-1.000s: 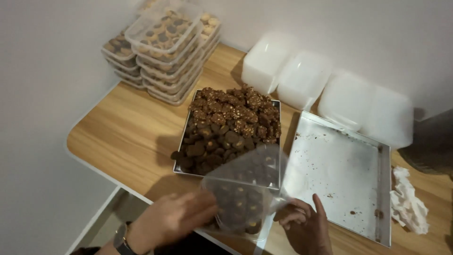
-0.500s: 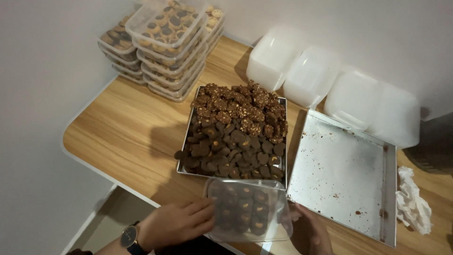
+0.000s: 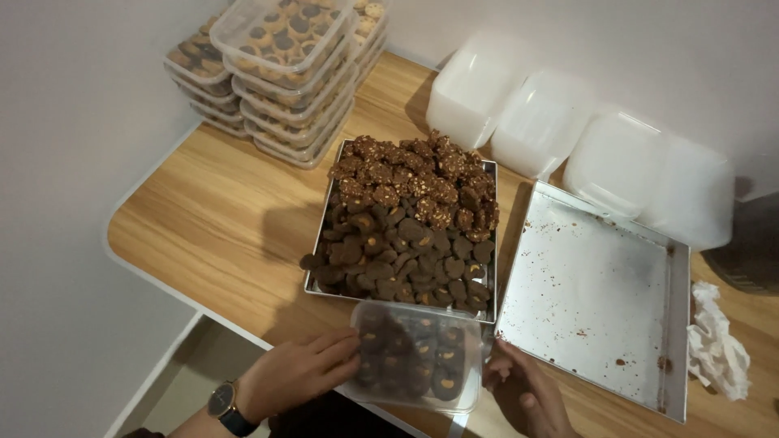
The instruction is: Manually packing various types of chocolate cookies from a large tray into small plastic containers and stacking them.
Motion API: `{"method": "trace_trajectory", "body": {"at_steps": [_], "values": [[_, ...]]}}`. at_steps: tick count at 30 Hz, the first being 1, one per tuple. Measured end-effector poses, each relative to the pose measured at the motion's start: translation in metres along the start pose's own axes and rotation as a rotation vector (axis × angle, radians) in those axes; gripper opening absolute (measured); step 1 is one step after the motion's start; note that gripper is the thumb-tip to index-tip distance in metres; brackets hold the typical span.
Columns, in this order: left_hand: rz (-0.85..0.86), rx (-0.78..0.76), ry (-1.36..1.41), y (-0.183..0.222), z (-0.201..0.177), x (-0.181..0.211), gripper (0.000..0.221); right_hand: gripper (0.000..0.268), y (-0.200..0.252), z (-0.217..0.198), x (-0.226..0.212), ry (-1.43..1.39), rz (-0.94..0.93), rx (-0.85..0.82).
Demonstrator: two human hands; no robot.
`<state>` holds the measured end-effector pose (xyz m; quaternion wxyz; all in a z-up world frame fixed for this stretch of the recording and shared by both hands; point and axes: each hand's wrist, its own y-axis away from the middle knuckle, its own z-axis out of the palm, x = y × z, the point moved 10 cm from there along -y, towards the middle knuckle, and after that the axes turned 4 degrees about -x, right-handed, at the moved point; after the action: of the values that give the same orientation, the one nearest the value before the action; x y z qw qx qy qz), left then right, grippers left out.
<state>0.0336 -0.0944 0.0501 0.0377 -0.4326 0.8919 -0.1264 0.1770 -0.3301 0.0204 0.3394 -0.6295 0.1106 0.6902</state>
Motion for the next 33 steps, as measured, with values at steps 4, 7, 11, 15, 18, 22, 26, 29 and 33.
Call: {"method": "trace_trajectory", "body": {"at_steps": [4,7,11,15,18,22,26,29,33], "values": [[-0.06,0.17,0.252,0.008,-0.002,-0.003,0.027,0.065,-0.006,0.008,-0.007,-0.19,0.005,-0.003],[-0.536,0.347,0.691,0.018,0.001,-0.04,0.033,0.064,-0.005,0.008,-0.005,-0.235,0.009,-0.032],[-0.861,0.494,1.092,0.031,0.019,-0.057,0.053,0.068,0.004,-0.003,0.01,-0.239,0.068,0.006],[-0.919,0.42,1.332,0.024,0.028,-0.051,0.05,0.079,0.014,-0.018,0.024,0.037,0.234,0.049],[-0.927,0.37,1.415,0.016,0.028,-0.045,0.055,0.073,0.017,-0.017,0.029,-0.098,0.249,0.046],[-0.893,0.328,1.495,0.005,0.027,-0.039,0.069,0.069,0.012,-0.011,0.022,-0.157,0.246,0.014],[-0.872,0.317,1.644,-0.006,0.024,-0.035,0.071,0.069,0.01,-0.011,0.023,-0.194,0.259,0.042],[-0.938,0.264,1.636,-0.001,0.034,-0.034,0.071,0.061,0.005,-0.007,0.013,-0.203,0.186,0.015],[-0.928,0.294,1.626,0.003,0.039,-0.035,0.069,0.062,0.003,-0.007,0.004,-0.136,0.183,0.056]]}}
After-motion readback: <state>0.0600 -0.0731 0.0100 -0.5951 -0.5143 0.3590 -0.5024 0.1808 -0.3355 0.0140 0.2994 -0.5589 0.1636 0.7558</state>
